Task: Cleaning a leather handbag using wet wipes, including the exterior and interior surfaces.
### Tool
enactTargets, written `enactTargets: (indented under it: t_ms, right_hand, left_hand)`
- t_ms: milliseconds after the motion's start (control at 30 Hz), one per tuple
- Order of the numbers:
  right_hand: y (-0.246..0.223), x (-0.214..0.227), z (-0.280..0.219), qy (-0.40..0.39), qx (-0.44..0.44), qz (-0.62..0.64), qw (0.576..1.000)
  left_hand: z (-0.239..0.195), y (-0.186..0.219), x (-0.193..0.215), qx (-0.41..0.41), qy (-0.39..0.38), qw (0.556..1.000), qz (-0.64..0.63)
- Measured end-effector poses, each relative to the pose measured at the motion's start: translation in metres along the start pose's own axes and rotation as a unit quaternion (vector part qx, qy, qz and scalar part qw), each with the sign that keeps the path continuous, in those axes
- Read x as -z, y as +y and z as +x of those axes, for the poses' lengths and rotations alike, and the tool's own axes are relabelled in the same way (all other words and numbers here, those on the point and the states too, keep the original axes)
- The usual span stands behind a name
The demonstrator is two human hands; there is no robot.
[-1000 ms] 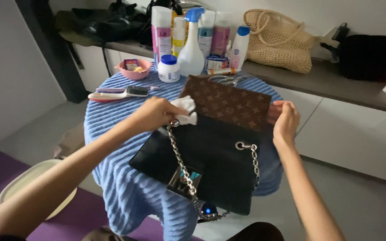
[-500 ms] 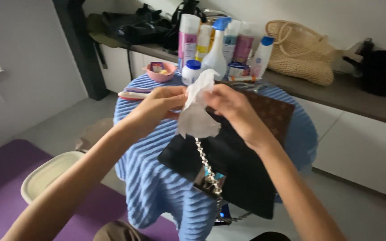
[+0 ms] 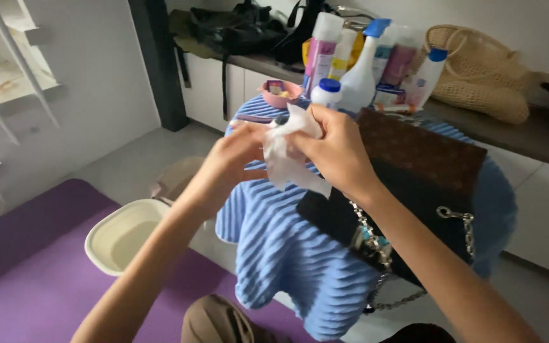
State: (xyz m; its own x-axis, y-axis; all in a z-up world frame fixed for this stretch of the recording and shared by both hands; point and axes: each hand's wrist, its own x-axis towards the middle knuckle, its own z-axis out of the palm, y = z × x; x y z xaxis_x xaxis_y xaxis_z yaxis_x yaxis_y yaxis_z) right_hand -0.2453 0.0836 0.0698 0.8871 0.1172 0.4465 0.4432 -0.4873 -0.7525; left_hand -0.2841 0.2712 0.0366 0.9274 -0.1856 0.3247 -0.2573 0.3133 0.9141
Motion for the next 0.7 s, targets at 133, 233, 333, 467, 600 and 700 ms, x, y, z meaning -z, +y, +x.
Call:
enactTargets:
  t_ms: [133,233,333,467,600,700]
  right_hand:
    - [-0.028,-0.031,0.001,0.000,0.059,-0.051,0.997]
    - [-0.031,-0.066,-0.002,-0.076,0.089,-0.066,0.991]
    - [-0.004,-0.111,-0.005,-0.131,0.089,-0.072,0.985]
    - [0.023,-0.182,-0.015,-0.201,-0.062,0.125,0.970]
    - [0.030,-0.232,-0.026,-0.253,-0.222,0.392,0.856]
    - [0.047,-0.290,-0.027,-0.205,-0.309,0.432,0.822]
  left_hand:
    - [-0.010,-0.011,0.033,-0.034,0.044,0.993,0.105]
    - [-0.025,0.006,0.072,-0.014,0.148,0.981,0.121]
    - [-0.045,0.016,0.112,-0.006,0.163,0.970,0.181]
    - [-0.072,0.020,0.164,0.056,0.171,0.960,0.216]
    - [-0.088,-0.014,0.211,0.160,0.260,0.939,0.155]
    - [-0.107,-0.020,0.230,0.214,0.262,0.925,0.174]
